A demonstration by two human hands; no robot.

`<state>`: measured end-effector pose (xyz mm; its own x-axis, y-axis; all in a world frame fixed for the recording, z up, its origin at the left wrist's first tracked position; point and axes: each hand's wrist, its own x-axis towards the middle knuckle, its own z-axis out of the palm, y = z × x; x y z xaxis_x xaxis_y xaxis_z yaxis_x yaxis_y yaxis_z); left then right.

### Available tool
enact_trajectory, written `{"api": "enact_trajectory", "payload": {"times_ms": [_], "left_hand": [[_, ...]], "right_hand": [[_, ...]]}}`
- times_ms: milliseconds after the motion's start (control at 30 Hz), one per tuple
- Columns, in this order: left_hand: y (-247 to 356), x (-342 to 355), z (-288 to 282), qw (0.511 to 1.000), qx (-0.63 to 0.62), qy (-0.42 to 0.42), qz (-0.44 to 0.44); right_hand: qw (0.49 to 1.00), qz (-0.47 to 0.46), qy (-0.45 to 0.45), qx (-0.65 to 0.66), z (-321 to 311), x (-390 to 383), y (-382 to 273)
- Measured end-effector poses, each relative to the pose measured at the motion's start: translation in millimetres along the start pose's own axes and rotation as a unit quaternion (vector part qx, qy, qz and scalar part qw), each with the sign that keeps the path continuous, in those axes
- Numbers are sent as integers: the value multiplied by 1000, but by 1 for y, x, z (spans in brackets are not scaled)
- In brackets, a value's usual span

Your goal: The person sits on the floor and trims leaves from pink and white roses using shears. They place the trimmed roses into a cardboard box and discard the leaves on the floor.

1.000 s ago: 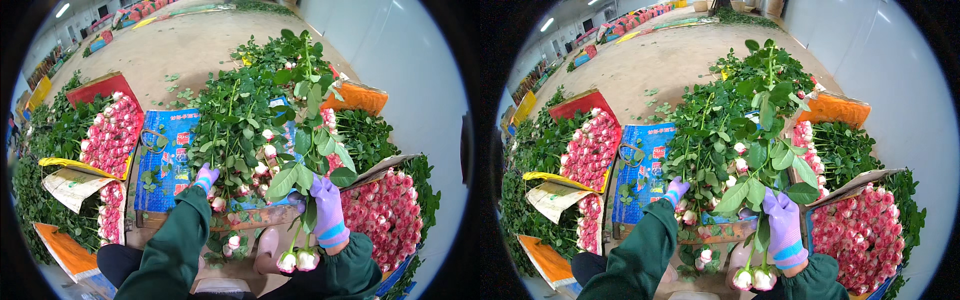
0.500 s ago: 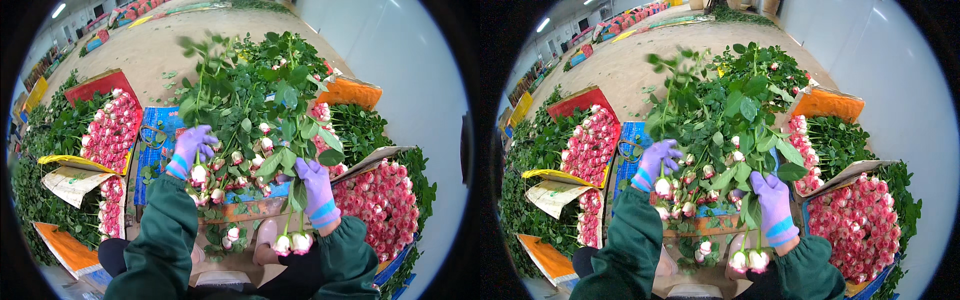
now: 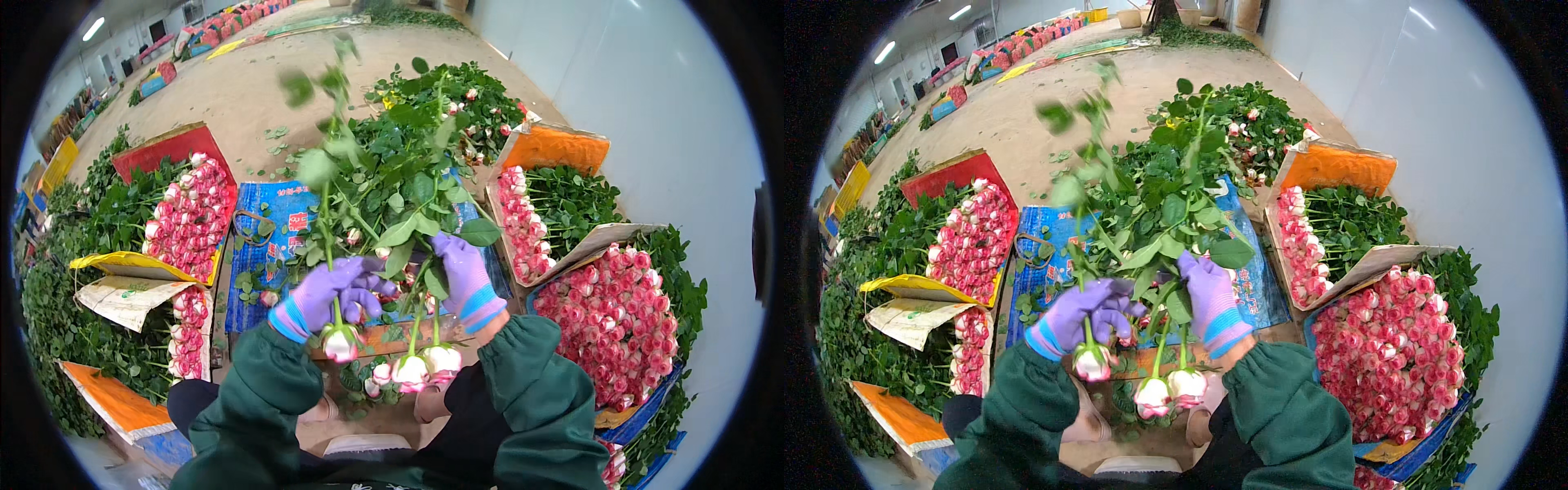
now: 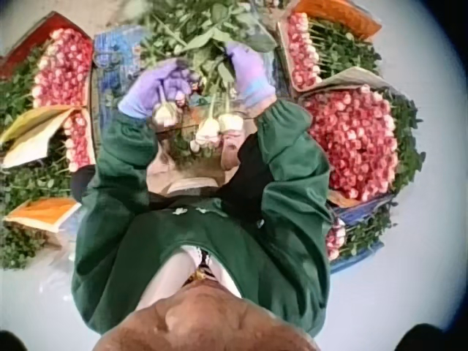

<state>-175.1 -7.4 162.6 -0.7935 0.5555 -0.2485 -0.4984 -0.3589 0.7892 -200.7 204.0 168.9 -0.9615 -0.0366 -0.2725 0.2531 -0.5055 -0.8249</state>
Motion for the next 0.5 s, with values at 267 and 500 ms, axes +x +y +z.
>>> {"api": "enact_trajectory", "payload": {"times_ms": [267,500], "left_hand": [[-67,4,39,997,44,38,57],[-85,-3,21,981,149,108,68]], "right_hand": [[996,-13,1,-92,1,-2,28],[971,-59,-33,-228,4,-3,41]]}}
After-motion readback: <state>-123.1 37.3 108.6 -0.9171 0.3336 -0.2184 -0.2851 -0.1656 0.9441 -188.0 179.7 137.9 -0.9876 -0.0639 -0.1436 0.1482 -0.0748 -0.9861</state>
